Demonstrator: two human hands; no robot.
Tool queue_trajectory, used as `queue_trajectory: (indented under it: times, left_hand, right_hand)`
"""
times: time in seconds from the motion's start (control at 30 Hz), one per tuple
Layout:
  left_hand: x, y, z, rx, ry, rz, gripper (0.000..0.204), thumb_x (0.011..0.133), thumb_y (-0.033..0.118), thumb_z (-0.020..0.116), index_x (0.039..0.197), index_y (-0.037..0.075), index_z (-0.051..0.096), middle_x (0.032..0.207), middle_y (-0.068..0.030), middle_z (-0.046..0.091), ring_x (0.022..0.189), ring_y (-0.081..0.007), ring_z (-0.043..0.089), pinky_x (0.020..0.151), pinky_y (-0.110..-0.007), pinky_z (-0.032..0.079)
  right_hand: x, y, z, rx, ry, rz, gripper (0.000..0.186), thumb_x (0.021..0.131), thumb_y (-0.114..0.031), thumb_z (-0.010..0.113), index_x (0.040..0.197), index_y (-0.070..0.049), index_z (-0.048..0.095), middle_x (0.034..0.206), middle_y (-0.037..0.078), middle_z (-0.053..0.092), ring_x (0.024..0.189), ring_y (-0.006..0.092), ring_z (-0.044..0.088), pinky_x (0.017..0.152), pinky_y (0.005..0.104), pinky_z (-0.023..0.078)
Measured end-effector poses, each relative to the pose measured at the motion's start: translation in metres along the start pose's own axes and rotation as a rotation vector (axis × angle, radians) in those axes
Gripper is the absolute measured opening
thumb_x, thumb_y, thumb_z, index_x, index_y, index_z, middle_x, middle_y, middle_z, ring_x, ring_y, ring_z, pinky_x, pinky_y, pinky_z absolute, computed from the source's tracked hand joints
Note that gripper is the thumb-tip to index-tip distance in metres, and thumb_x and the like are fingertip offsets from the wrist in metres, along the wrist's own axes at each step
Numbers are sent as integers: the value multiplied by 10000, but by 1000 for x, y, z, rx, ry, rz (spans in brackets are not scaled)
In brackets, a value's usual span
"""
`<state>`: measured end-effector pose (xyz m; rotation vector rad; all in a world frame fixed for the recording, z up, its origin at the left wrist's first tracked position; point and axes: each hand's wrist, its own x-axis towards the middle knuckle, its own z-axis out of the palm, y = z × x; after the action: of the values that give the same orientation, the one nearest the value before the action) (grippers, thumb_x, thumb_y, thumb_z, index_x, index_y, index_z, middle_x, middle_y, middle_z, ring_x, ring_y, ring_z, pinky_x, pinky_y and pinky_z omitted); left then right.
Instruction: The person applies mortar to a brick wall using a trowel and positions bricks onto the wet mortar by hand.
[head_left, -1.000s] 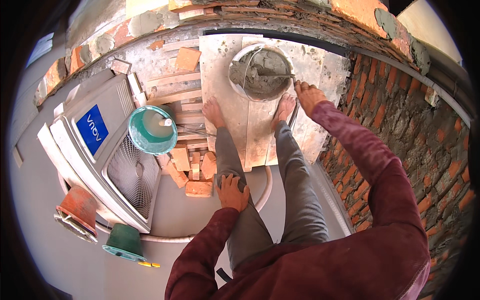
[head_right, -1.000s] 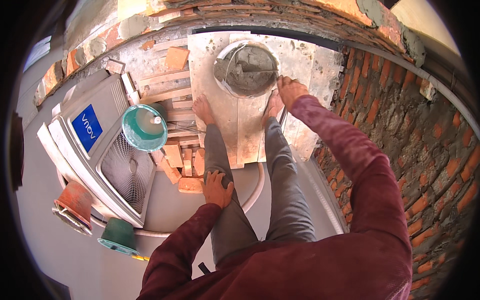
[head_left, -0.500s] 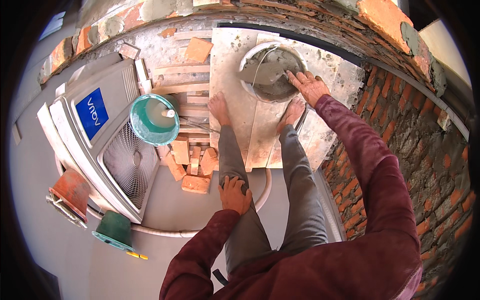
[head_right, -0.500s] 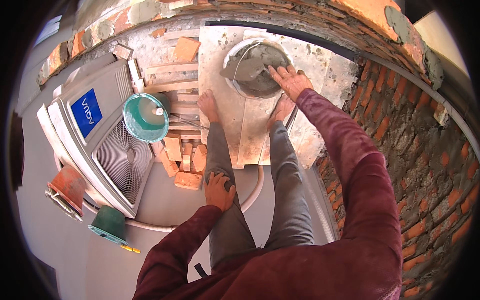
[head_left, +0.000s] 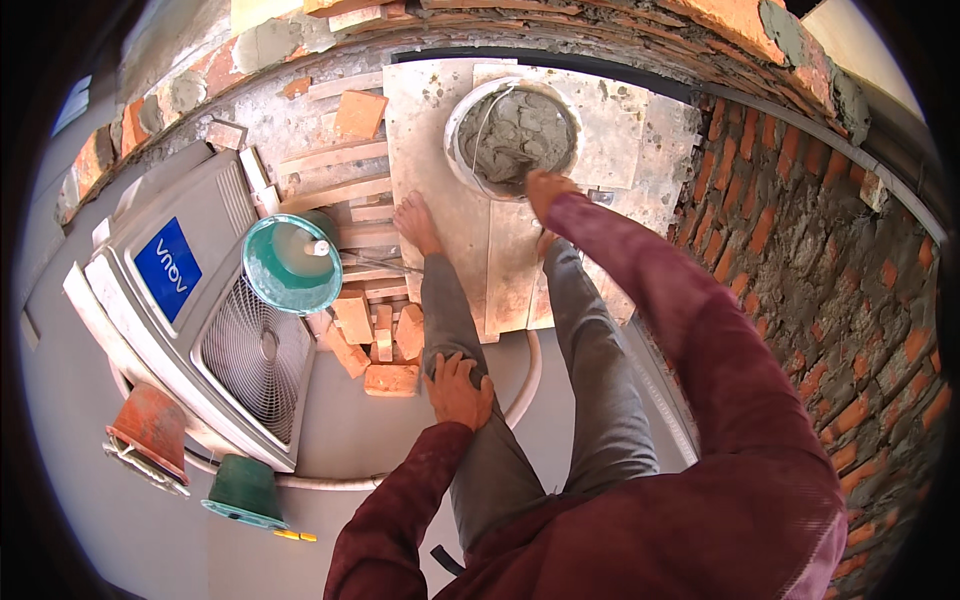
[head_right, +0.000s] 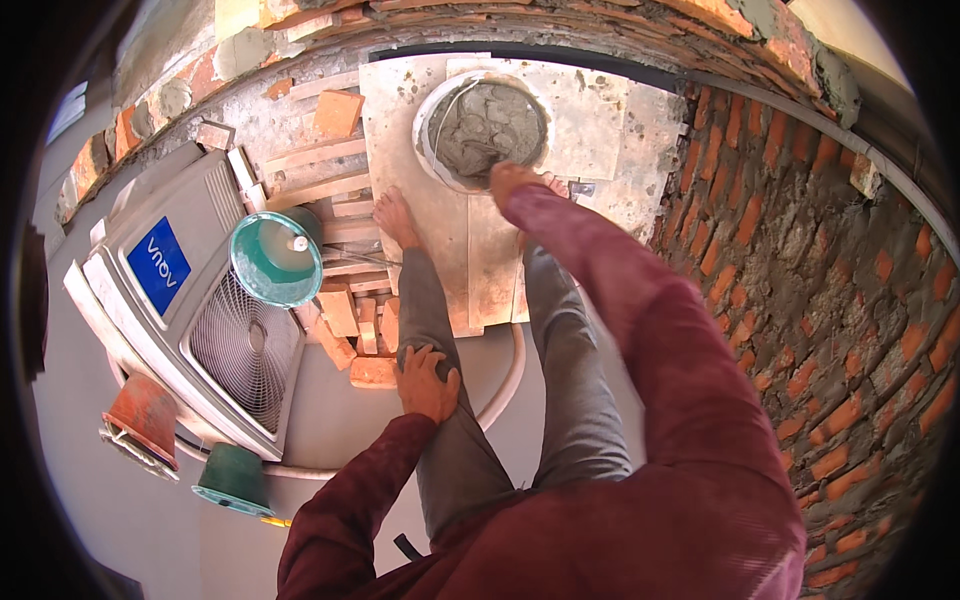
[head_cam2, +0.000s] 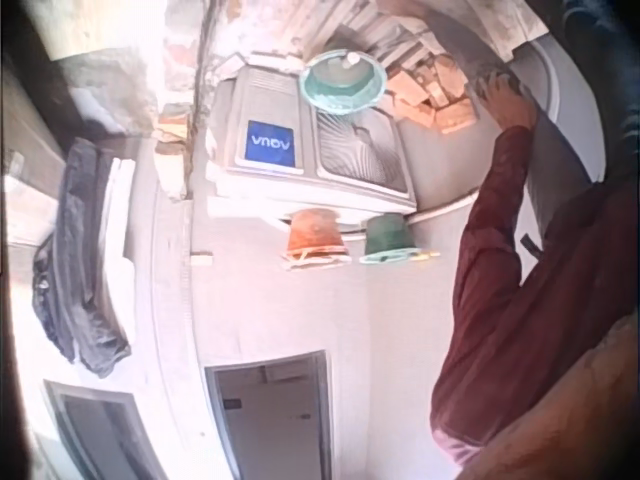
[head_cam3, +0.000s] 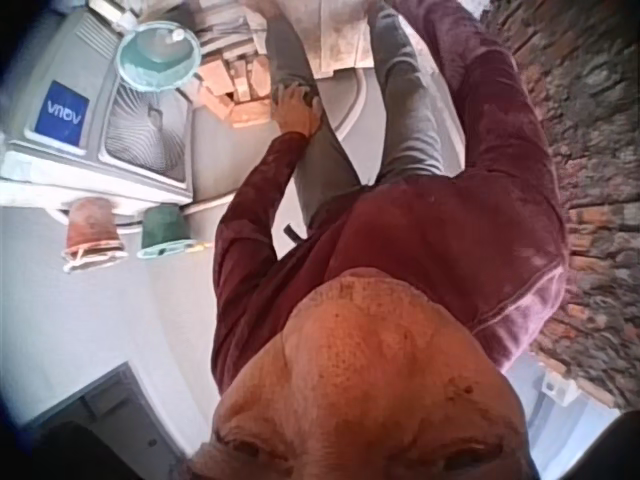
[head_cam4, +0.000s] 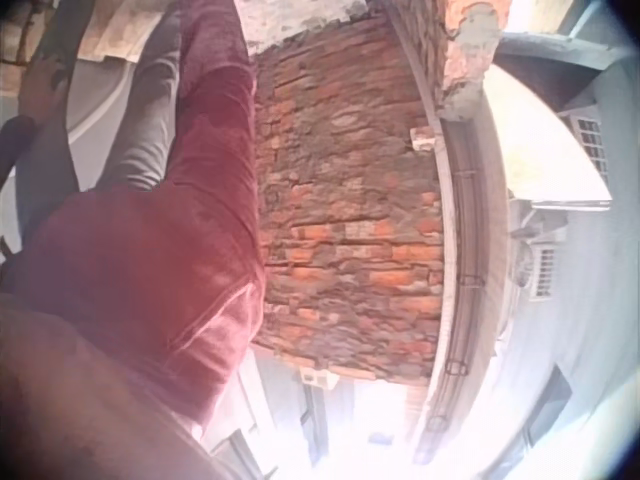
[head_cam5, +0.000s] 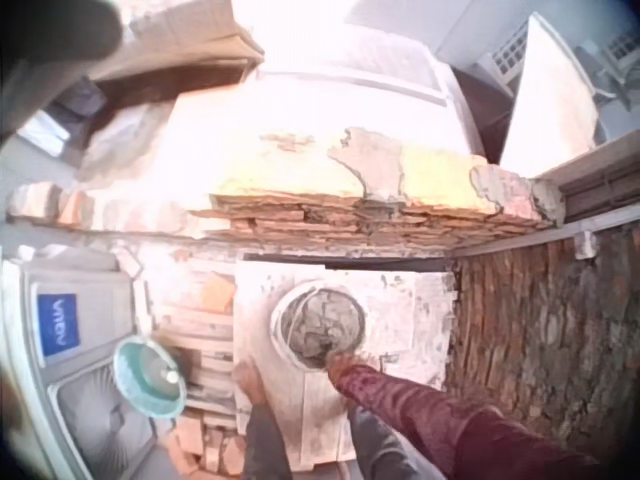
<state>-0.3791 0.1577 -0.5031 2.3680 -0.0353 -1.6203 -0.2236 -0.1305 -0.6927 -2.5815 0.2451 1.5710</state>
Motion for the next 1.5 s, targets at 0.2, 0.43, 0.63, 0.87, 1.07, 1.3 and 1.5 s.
queue_trajectory:
  times: [0.2, 0.43, 0.63, 0.87, 1.07, 1.3, 1.5]
  left_hand:
    - [1, -8, -11, 16, 34, -33, 432, 842, 338, 635, 1206, 106, 641, 1457, -94, 492, 1449, -355, 299, 1162, -635, 148]
    - [-5, -16, -17, -8, 30, -45, 434, 842, 329, 642, 1218, 112, 632, 1468, -104, 478, 1457, -346, 286, 1173, -627, 129]
    - [-18, -26, -23, 19, 25, -21, 413, 834, 327, 649, 1188, 115, 638, 1457, -105, 485, 1455, -350, 290, 1176, -611, 144]
    - [-7, -23, -28, 23, 59, -9, 415, 831, 319, 639, 1189, 109, 643, 1452, -99, 490, 1457, -342, 286, 1163, -614, 164]
    - [-3, -18, -26, 10, 21, 8, 410, 835, 315, 658, 1190, 113, 631, 1465, -115, 472, 1454, -353, 290, 1189, -581, 141]
    - [-10, -25, -15, 4, 38, -16, 419, 835, 318, 641, 1202, 116, 638, 1453, -100, 489, 1452, -338, 297, 1162, -619, 174]
    - [-12, -25, -9, -19, 50, -4, 420, 826, 311, 643, 1197, 113, 639, 1446, -112, 494, 1447, -340, 305, 1178, -607, 150]
  right_hand:
    - [-38, -12, -38, 51, -123, -76, 388, 885, -74, 542, 1222, 116, 518, 1075, 277, 680, 1012, 394, 689, 855, 448, 569]
    - [-46, 30, -66, 51, -26, -26, 357, 877, -169, 633, 1158, 45, 580, 1051, 199, 697, 1050, 353, 674, 915, 445, 539]
    - [14, -40, -5, -1, -9, -36, 242, 908, -119, 553, 1060, 9, 692, 1108, 213, 697, 1058, 351, 686, 906, 421, 559]
    - [-104, 10, -102, 204, -152, 16, 435, 978, -242, 468, 1218, 113, 542, 1119, 290, 670, 1101, 357, 666, 952, 442, 526]
    - [-32, 30, -28, 408, -110, 141, 534, 1023, -397, 369, 1267, 40, 555, 1185, 278, 649, 1131, 391, 636, 1019, 481, 470]
    - [-87, 48, -56, 32, -194, 154, 421, 1033, -318, 357, 1203, 28, 526, 1123, 266, 671, 1071, 395, 660, 920, 494, 521]
    - [-31, 47, -31, 65, -38, 47, 312, 871, -63, 548, 1172, -2, 598, 1100, 269, 677, 1058, 396, 668, 941, 440, 530]
